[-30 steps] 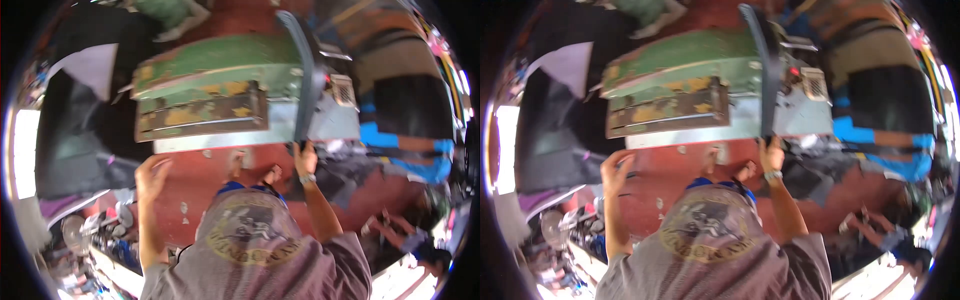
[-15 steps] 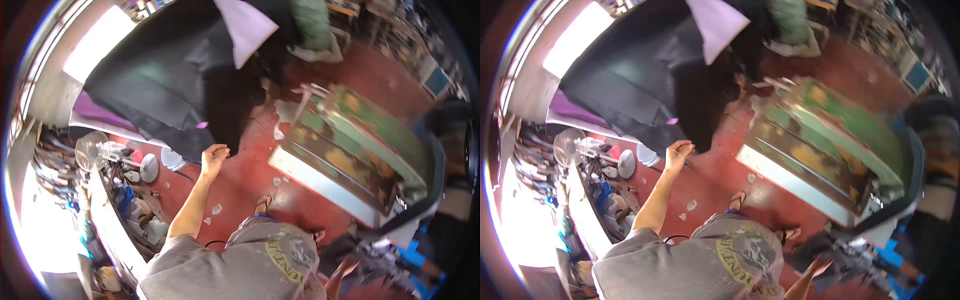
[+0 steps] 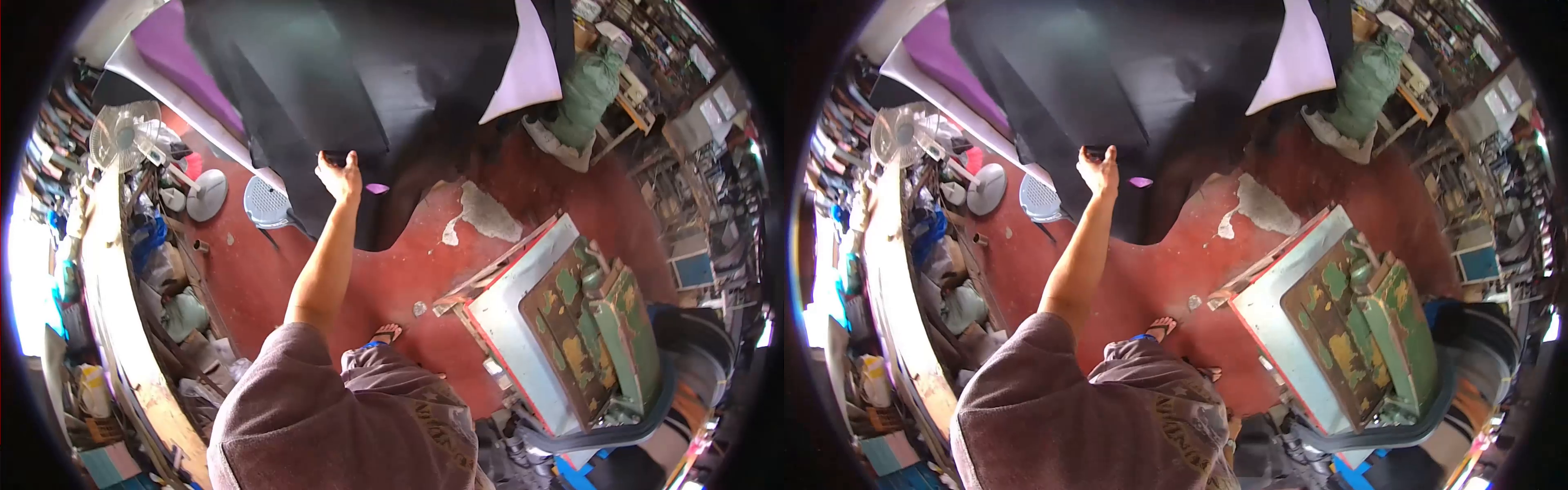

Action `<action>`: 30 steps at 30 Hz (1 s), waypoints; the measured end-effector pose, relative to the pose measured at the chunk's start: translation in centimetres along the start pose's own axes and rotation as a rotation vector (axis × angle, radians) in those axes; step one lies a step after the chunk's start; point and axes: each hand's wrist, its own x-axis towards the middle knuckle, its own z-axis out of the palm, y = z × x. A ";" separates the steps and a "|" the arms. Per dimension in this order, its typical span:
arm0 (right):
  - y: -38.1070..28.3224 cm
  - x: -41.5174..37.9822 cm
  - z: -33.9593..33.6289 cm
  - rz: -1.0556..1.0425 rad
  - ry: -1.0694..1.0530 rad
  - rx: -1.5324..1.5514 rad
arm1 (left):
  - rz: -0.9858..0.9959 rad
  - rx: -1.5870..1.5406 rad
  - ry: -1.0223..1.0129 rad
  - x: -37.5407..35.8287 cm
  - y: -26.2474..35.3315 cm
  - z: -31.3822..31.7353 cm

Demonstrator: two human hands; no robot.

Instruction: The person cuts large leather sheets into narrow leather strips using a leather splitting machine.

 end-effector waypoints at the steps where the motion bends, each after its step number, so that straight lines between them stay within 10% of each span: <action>1: -2.2 1.3 -1.4 -0.053 0.015 -0.020 | -0.026 -0.050 0.030 -0.2 0.2 0.3; 5: -14.7 3.8 -7.2 -0.563 0.343 0.327 | -0.080 0.030 0.178 -0.5 1.2 0.5; 10: -31.8 0.1 -11.4 -1.016 0.244 0.349 | -0.252 0.133 0.084 -0.2 3.8 -1.5; 15: -42.4 -4.8 -12.4 -1.024 -0.078 0.200 | -0.150 0.067 0.008 0.3 3.4 -4.0; 17: -47.1 -6.7 -13.9 -0.966 -0.004 -0.011 | -0.188 -0.382 -0.324 -2.1 7.1 -7.0; 22: -62.9 -13.8 -19.9 -0.776 -0.654 1.011 | -0.046 -0.664 -1.097 -8.3 21.8 -12.9; 24: -66.6 -14.3 -23.3 -0.919 -0.761 1.045 | 0.078 -0.862 -1.108 -9.4 24.2 -11.9; 26: -68.3 -17.6 -25.6 -1.080 -0.214 1.035 | 0.233 -0.787 -1.194 -7.9 25.9 -12.2; 30: -66.8 -21.9 -29.2 -1.285 0.019 1.041 | 0.043 -1.154 -1.020 0.9 29.5 -12.0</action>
